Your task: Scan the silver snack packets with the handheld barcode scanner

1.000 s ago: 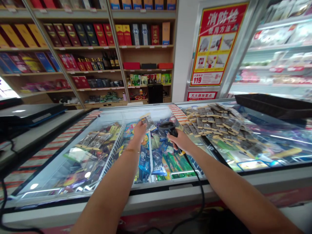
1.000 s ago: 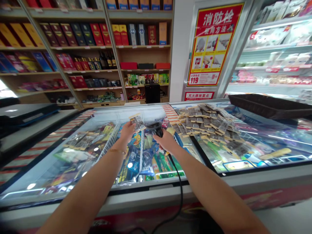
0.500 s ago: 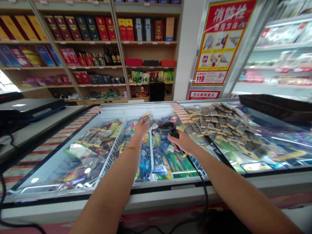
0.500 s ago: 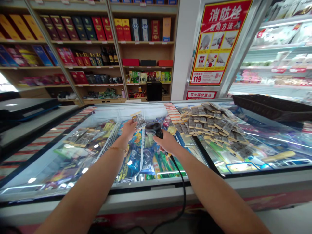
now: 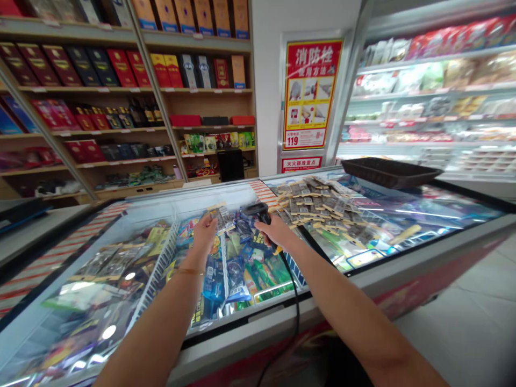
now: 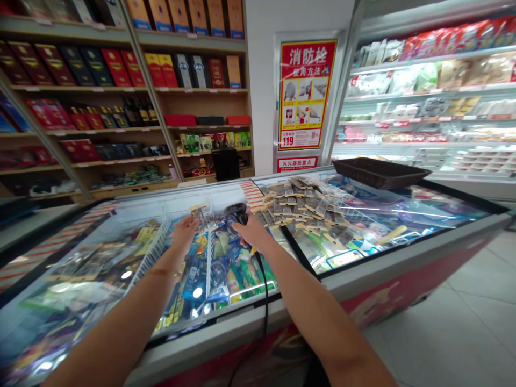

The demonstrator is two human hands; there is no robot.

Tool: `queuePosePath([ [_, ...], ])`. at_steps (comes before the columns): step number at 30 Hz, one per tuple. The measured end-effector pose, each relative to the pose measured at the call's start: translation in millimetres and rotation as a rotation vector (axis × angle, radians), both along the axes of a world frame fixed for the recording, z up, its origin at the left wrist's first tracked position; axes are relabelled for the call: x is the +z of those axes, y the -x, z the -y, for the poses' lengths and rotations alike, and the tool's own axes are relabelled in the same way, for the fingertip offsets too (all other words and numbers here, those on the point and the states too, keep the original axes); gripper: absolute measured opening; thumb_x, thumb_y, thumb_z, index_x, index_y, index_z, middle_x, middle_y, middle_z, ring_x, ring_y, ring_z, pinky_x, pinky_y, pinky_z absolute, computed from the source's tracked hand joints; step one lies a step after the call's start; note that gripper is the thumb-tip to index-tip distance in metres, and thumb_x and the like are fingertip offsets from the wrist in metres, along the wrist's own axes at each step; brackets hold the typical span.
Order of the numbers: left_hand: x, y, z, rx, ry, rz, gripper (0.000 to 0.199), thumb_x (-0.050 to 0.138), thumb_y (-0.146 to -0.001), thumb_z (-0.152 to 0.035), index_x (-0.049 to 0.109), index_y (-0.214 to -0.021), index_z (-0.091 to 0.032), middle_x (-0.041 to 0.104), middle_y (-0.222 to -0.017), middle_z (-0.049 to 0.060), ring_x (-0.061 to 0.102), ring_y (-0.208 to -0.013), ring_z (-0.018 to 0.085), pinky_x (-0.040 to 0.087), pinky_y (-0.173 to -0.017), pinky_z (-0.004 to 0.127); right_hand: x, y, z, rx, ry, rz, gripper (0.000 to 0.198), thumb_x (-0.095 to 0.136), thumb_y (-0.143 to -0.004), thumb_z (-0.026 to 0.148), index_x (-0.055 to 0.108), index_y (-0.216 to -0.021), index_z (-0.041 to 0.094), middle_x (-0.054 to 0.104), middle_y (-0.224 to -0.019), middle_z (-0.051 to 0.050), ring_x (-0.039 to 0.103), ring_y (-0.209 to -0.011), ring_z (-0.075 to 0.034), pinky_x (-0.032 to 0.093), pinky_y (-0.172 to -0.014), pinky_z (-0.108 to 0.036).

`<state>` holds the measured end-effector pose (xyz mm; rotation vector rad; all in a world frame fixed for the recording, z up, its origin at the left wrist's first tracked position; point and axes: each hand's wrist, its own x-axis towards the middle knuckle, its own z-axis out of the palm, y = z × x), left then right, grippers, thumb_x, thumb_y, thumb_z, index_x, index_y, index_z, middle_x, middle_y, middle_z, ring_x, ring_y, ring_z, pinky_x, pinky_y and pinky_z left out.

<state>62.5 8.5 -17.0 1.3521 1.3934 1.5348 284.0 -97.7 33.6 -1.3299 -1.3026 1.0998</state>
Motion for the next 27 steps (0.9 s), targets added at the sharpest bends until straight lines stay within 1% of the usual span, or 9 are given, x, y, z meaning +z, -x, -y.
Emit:
queuePosePath([
  [4, 9.4, -30.9, 11.8, -0.107, 0.155, 0.101, 0.025, 0.077, -0.065, -0.03, 0.065, -0.085, -0.019, 0.066, -0.069, 0.001, 0.065, -0.065, 0.018, 0.057, -0.068, 0.036, 4.7, -42.9, 15.8, -0.076, -0.055, -0.028, 0.018, 0.065, -0.086, 0.026, 0.048, -0.083, 0.021, 0.052, -0.053, 0.008, 0.05, -0.034, -0.01, 0.038, -0.034, -0.021],
  [8, 18.4, -90.3, 22.3, -0.262, 0.262, 0.164, 0.029, 0.083, -0.064, -0.027, 0.065, -0.085, -0.019, 0.07, -0.075, 0.003, 0.067, -0.066, 0.016, 0.059, -0.069, 0.036, 5.2, -98.2, 38.0, -0.232, -0.039, -0.025, 0.019, 0.065, -0.086, 0.027, 0.047, -0.081, 0.021, 0.051, -0.052, 0.008, 0.048, -0.034, -0.01, 0.037, -0.033, -0.021],
  [11, 26.2, -144.6, 28.2, -0.378, 0.278, 0.208, 0.03, 0.085, -0.066, -0.03, 0.066, -0.087, -0.018, 0.071, -0.08, 0.003, 0.069, -0.07, 0.015, 0.059, -0.074, 0.034, 9.0, -133.2, 54.0, -0.343, -0.054, -0.021, 0.02, 0.066, -0.085, 0.027, 0.047, -0.082, 0.022, 0.051, -0.052, 0.008, 0.047, -0.034, -0.01, 0.038, -0.034, -0.022],
  [14, 30.0, -195.6, 33.8, -0.46, 0.276, 0.212, 0.031, 0.086, -0.066, -0.03, 0.068, -0.088, -0.018, 0.072, -0.082, 0.005, 0.07, -0.075, 0.017, 0.059, -0.074, 0.034, 13.1, -156.9, 67.3, -0.415, -0.06, -0.028, 0.02, 0.066, -0.084, 0.027, 0.046, -0.081, 0.022, 0.051, -0.052, 0.007, 0.046, -0.035, -0.01, 0.039, -0.035, -0.023],
  [18, 19.5, -246.8, 42.8, -0.512, 0.256, 0.166, 0.03, 0.085, -0.067, -0.024, 0.071, -0.092, -0.018, 0.072, -0.083, 0.006, 0.07, -0.074, 0.019, 0.059, -0.07, 0.035, 12.5, -172.6, 78.4, -0.475, -0.061, -0.069, 0.021, 0.068, -0.081, 0.029, 0.048, -0.084, 0.022, 0.052, -0.054, 0.007, 0.047, -0.036, -0.01, 0.039, -0.036, -0.023],
  [21, 4.6, -269.5, 48.2, -0.508, 0.226, 0.117, 0.027, 0.083, -0.065, -0.014, 0.07, -0.089, -0.016, 0.071, -0.082, 0.006, 0.068, -0.07, 0.018, 0.059, -0.069, 0.035, 7.7, -175.6, 80.6, -0.484, -0.056, -0.06, 0.024, 0.07, -0.08, 0.03, 0.049, -0.086, 0.022, 0.052, -0.054, 0.007, 0.047, -0.036, -0.011, 0.039, -0.036, -0.024],
  [23, -3.3, -276.8, 49.9, -0.486, 0.201, 0.089, 0.028, 0.08, -0.065, -0.01, 0.07, -0.09, -0.016, 0.071, -0.083, 0.006, 0.067, -0.07, 0.018, 0.059, -0.069, 0.035, 4.4, -174.3, 80.0, -0.486, -0.044, -0.049, 0.023, 0.07, -0.08, 0.031, 0.049, -0.086, 0.021, 0.053, -0.055, 0.007, 0.047, -0.036, -0.011, 0.038, -0.036, -0.024],
  [25, -7.1, -277.0, 49.8, -0.463, 0.172, 0.063, 0.028, 0.078, -0.066, -0.009, 0.069, -0.092, -0.016, 0.07, -0.086, 0.006, 0.067, -0.071, 0.017, 0.058, -0.069, 0.034, 2.4, -170.7, 78.6, -0.486, -0.033, -0.043, 0.022, 0.068, -0.081, 0.03, 0.049, -0.086, 0.021, 0.053, -0.054, 0.006, 0.047, -0.036, -0.011, 0.038, -0.035, -0.024],
  [27, -6.5, -269.2, 48.0, -0.45, 0.137, 0.034, 0.026, 0.076, -0.069, -0.011, 0.069, -0.094, -0.016, 0.07, -0.087, 0.006, 0.067, -0.071, 0.016, 0.058, -0.067, 0.032, 2.1, -165.0, 76.7, -0.479, -0.027, -0.04, 0.02, 0.067, -0.082, 0.029, 0.049, -0.085, 0.021, 0.053, -0.054, 0.006, 0.047, -0.036, -0.011, 0.038, -0.035, -0.024],
])
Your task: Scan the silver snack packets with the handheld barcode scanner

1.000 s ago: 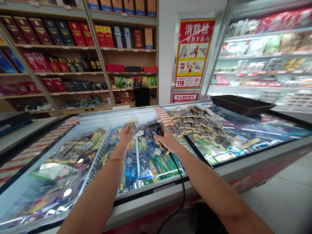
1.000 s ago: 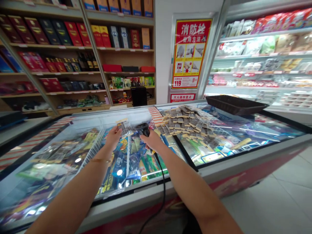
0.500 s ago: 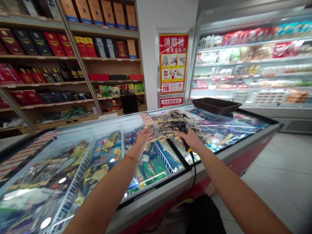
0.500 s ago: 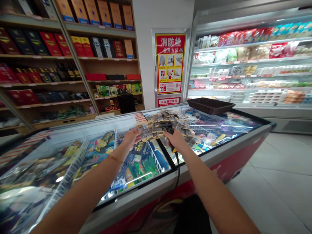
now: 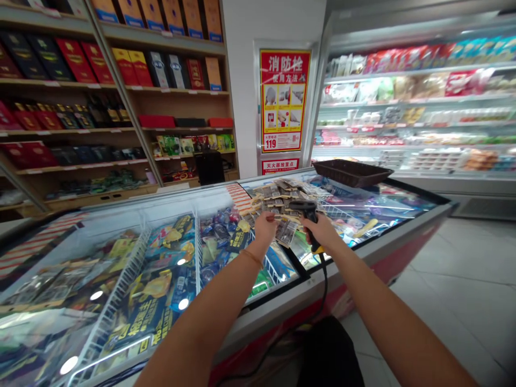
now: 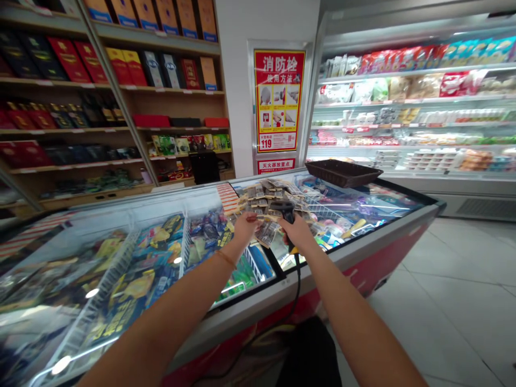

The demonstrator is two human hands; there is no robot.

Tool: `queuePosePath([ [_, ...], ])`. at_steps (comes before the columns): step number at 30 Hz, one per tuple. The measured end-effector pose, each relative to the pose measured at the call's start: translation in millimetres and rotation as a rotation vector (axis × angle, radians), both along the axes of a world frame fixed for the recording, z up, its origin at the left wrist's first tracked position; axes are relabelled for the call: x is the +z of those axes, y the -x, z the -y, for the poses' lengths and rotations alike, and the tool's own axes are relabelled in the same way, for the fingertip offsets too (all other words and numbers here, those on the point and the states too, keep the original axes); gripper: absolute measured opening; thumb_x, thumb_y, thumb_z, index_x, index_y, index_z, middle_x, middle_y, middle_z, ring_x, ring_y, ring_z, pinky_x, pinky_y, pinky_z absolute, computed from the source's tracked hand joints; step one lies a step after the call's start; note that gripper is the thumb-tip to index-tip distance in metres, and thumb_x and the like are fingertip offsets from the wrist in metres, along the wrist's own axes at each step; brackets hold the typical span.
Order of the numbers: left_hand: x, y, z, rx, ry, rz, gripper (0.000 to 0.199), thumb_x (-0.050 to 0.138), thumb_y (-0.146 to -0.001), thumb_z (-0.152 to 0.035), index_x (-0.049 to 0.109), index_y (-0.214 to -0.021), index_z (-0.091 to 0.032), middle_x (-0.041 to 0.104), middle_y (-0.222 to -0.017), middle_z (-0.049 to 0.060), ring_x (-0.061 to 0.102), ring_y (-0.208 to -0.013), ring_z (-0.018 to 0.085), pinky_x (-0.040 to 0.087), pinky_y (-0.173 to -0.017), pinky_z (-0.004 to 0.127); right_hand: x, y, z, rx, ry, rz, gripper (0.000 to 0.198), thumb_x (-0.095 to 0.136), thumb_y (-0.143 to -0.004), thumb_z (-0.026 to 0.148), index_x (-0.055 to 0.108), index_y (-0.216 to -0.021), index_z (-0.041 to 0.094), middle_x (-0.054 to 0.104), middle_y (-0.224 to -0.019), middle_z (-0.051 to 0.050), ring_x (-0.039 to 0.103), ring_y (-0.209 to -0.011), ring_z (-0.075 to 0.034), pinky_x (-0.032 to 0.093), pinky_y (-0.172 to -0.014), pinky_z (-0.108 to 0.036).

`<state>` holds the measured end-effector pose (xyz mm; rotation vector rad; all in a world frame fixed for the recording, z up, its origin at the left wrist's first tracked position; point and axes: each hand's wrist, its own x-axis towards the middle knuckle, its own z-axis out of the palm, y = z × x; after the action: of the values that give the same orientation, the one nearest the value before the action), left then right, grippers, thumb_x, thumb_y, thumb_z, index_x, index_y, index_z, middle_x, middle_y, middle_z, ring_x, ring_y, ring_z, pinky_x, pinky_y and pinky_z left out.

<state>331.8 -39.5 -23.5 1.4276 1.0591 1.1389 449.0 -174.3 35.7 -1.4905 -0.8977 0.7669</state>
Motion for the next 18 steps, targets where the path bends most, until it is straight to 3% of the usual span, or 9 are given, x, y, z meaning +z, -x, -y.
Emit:
queuePosePath([
  [3, 6.0, 28.3, -5.7, 0.027, -0.076, -0.047, 0.022, 0.072, -0.073, -0.014, 0.07, -0.095, -0.017, 0.07, -0.088, 0.006, 0.067, -0.072, 0.017, 0.058, -0.066, 0.032, 1.9, 12.5, -4.4, 0.027, -0.007, 0.008, 0.023, 0.07, -0.08, 0.029, 0.049, -0.085, 0.021, 0.053, -0.054, 0.006, 0.046, -0.036, -0.01, 0.038, -0.035, -0.024],
  [6, 13.2, 76.7, -14.2, 0.098, -0.152, -0.119, 0.018, 0.068, -0.075, -0.014, 0.07, -0.093, -0.018, 0.07, -0.086, 0.005, 0.068, -0.078, 0.018, 0.058, -0.075, 0.033, 4.3, 31.3, -12.5, 0.074, -0.027, 0.0, 0.024, 0.071, -0.08, 0.03, 0.049, -0.085, 0.022, 0.052, -0.053, 0.007, 0.046, -0.035, -0.01, 0.038, -0.035, -0.024],
  [12, 26.0, 216.3, -29.7, 0.357, -0.229, -0.326, 0.017, 0.063, -0.078, -0.017, 0.067, -0.094, -0.017, 0.072, -0.093, 0.01, 0.068, -0.092, 0.023, 0.052, -0.091, 0.038, 8.2, 92.6, -38.8, 0.216, -0.011, -0.022, 0.024, 0.071, -0.081, 0.032, 0.05, -0.086, 0.021, 0.052, -0.054, 0.007, 0.047, -0.035, -0.011, 0.037, -0.034, -0.023],
  [18, 38.2, 357.2, -21.5, 0.654, -0.2, -0.648, 0.04, 0.068, -0.075, -0.024, 0.063, -0.113, -0.014, 0.063, -0.123, 0.023, 0.054, -0.126, 0.039, 0.039, -0.106, 0.053, 14.9, 172.2, -64.9, 0.362, -0.015, -0.069, 0.022, 0.07, -0.082, 0.029, 0.049, -0.082, 0.021, 0.052, -0.053, 0.007, 0.047, -0.035, -0.01, 0.037, -0.035, -0.023],
])
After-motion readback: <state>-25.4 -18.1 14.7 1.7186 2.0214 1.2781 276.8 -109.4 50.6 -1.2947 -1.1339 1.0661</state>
